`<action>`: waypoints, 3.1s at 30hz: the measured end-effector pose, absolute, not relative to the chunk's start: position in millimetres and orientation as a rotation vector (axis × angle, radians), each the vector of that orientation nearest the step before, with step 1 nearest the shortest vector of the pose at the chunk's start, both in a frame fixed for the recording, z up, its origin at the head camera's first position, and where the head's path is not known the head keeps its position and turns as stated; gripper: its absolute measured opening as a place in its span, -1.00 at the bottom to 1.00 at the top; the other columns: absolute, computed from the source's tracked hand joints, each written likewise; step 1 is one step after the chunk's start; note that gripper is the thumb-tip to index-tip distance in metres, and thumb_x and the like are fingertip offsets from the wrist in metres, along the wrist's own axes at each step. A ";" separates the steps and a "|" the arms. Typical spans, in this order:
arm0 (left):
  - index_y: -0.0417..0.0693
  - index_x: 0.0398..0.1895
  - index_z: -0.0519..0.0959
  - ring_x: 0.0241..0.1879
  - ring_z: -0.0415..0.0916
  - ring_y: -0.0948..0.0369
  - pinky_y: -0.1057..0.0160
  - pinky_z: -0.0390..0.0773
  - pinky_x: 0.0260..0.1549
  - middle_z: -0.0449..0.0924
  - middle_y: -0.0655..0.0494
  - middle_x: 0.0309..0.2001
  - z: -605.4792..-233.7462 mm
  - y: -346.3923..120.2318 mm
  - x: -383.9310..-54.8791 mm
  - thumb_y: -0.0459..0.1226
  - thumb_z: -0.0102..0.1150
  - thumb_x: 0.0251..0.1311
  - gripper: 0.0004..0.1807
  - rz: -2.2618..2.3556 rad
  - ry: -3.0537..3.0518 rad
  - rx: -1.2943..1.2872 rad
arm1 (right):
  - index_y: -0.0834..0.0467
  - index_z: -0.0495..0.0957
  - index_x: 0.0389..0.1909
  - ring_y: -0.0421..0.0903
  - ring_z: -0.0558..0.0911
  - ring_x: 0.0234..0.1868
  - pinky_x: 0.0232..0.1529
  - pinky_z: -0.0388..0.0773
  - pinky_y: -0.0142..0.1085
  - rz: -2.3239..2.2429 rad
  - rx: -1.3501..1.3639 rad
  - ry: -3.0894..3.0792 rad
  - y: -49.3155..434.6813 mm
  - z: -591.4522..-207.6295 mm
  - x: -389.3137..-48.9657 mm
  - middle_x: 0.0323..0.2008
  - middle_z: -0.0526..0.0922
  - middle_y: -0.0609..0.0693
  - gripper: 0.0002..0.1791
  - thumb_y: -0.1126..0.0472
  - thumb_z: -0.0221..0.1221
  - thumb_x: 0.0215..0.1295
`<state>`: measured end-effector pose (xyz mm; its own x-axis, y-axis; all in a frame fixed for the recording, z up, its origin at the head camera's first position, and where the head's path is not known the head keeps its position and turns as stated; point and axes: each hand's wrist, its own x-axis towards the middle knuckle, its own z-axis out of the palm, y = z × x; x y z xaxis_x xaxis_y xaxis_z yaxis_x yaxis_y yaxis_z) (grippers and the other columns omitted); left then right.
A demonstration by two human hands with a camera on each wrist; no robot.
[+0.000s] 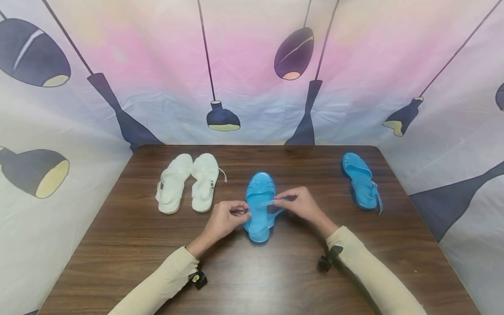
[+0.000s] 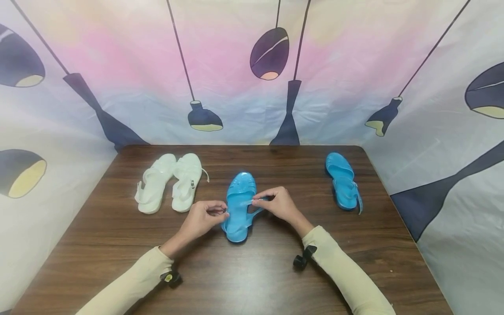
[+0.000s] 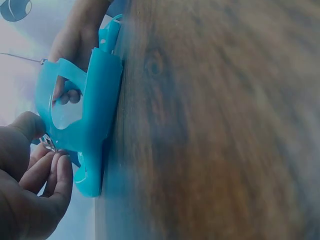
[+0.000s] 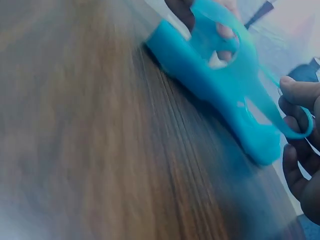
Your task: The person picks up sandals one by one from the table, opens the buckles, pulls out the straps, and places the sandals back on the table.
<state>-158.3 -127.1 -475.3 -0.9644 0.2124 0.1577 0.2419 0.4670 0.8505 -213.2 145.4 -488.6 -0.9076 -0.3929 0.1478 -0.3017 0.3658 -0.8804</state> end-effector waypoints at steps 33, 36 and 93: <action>-0.09 -0.14 0.71 -0.22 0.73 0.21 0.30 0.71 -0.25 0.77 0.07 -0.22 -472.5 -125.6 -150.5 -0.19 0.39 0.29 -0.81 -1.687 -2.723 -0.237 | 0.05 0.78 -0.04 -0.19 0.68 -0.28 -0.32 0.66 -0.28 -1.357 -0.839 2.652 96.6 -463.3 -236.2 -0.15 0.78 -0.12 -0.69 -0.01 0.42 0.28; -0.07 -0.13 0.71 -0.28 0.71 0.24 0.30 0.69 -0.32 0.77 0.10 -0.25 -472.9 -124.5 -150.0 -0.16 0.38 0.30 -0.80 -1.677 -2.751 -0.189 | 0.06 0.78 -0.04 -0.19 0.67 -0.31 -0.33 0.67 -0.26 -1.375 -0.823 2.680 106.4 -462.7 -234.0 -0.14 0.78 -0.11 -0.67 -0.02 0.42 0.27; -0.26 0.15 0.63 0.09 0.64 0.03 0.13 0.68 0.02 0.65 -0.18 0.14 -479.8 -111.6 -132.4 -0.23 0.37 0.30 -0.58 -2.209 -2.507 0.025 | 0.31 0.52 0.27 0.07 0.72 0.09 -0.01 0.71 -0.12 -1.788 -0.176 1.954 122.0 -484.3 -157.9 0.14 0.68 0.22 -0.33 -0.01 0.41 0.28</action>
